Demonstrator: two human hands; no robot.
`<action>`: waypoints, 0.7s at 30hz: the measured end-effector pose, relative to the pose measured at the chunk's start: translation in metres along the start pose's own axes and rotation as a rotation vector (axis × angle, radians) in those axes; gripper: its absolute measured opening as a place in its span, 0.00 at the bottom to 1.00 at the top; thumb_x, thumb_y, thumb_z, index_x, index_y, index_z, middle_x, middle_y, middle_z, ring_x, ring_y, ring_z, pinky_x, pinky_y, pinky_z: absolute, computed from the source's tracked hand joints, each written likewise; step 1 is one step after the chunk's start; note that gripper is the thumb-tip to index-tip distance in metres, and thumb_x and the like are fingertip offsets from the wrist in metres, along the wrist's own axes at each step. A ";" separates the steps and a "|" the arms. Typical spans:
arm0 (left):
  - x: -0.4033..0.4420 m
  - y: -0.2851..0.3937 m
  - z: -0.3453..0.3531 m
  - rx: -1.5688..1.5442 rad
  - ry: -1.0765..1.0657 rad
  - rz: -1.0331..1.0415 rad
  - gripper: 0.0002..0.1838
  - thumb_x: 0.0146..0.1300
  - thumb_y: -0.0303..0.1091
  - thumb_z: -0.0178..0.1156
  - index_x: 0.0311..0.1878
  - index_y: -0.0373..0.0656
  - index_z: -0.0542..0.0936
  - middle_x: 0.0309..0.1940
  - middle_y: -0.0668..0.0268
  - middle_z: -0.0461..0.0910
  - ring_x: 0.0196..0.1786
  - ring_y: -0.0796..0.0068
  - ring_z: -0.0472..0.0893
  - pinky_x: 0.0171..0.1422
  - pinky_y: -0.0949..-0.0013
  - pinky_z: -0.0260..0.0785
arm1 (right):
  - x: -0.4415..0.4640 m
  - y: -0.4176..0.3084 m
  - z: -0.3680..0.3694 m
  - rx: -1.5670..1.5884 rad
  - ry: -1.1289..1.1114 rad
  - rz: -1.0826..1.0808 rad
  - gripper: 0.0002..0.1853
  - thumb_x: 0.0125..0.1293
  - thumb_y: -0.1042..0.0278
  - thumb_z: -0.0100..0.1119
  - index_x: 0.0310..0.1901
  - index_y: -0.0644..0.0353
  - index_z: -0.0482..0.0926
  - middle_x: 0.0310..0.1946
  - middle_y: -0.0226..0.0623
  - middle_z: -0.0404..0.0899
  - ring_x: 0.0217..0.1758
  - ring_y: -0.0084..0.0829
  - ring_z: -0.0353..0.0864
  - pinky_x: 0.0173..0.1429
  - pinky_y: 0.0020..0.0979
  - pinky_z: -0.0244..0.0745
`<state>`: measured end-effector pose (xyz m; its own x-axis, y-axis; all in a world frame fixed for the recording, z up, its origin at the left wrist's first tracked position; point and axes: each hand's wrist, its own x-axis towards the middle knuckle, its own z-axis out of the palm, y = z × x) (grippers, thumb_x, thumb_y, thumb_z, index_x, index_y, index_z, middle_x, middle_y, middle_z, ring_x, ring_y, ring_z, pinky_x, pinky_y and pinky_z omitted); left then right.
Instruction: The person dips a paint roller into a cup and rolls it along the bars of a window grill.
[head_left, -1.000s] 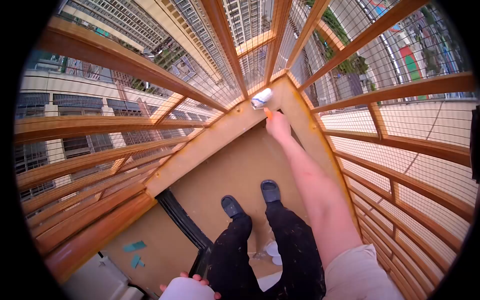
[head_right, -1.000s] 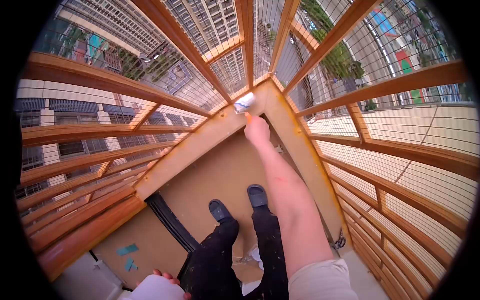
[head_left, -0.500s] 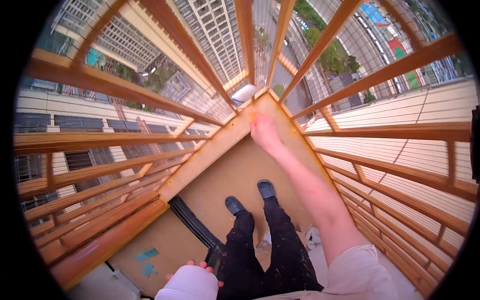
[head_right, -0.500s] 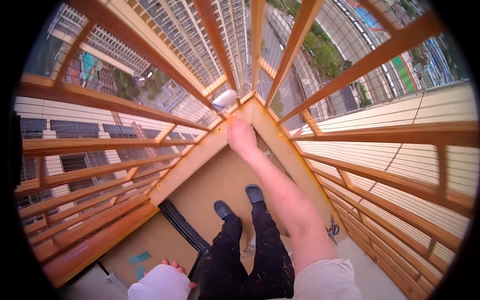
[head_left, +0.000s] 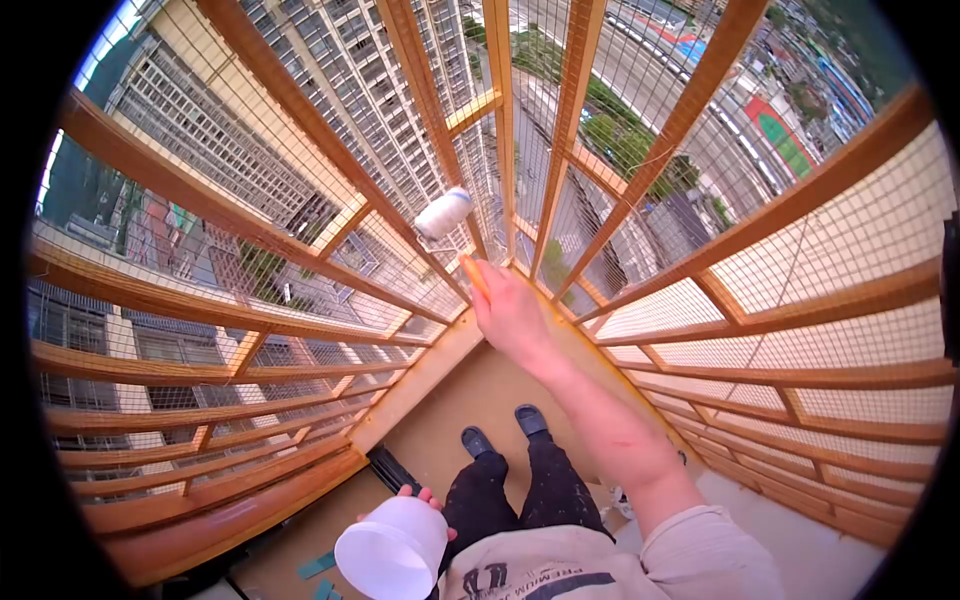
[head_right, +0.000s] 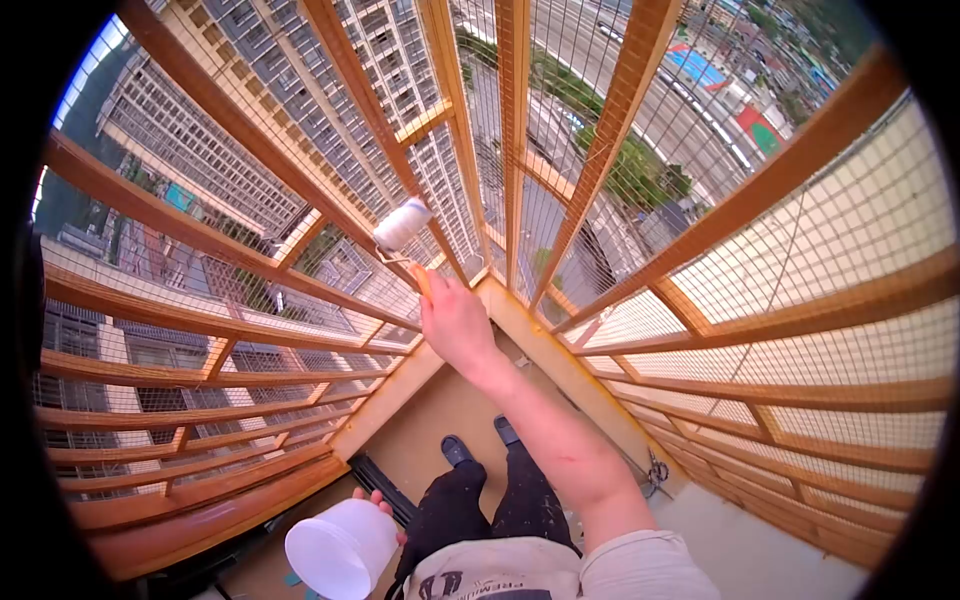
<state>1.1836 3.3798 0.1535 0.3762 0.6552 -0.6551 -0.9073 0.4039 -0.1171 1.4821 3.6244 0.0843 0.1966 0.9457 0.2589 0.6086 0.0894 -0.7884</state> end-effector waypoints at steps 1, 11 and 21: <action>-0.001 0.002 0.009 0.011 0.012 0.012 0.42 0.65 0.68 0.56 0.73 0.47 0.69 0.70 0.49 0.70 0.71 0.46 0.69 0.68 0.20 0.61 | -0.001 -0.009 -0.010 -0.023 -0.012 0.010 0.18 0.67 0.70 0.58 0.58 0.59 0.75 0.38 0.50 0.80 0.39 0.54 0.82 0.43 0.50 0.79; 0.062 0.071 -0.009 0.235 0.140 0.015 0.43 0.61 0.71 0.58 0.67 0.44 0.72 0.66 0.48 0.73 0.66 0.44 0.73 0.62 0.17 0.64 | -0.066 0.170 0.077 -0.370 -0.330 0.265 0.16 0.64 0.69 0.62 0.54 0.59 0.79 0.38 0.48 0.83 0.43 0.52 0.83 0.46 0.51 0.79; 0.192 0.079 -0.093 0.252 0.383 0.142 0.40 0.61 0.68 0.58 0.65 0.46 0.73 0.68 0.51 0.73 0.67 0.44 0.73 0.66 0.22 0.60 | -0.054 0.457 0.285 -0.474 -0.435 0.431 0.11 0.72 0.64 0.52 0.42 0.57 0.85 0.34 0.53 0.84 0.40 0.55 0.85 0.45 0.52 0.79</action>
<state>1.1670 3.4781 -0.0513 0.1124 0.4518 -0.8850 -0.8531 0.5006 0.1472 1.5304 3.7035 -0.4491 0.2305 0.9131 -0.3363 0.8300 -0.3649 -0.4218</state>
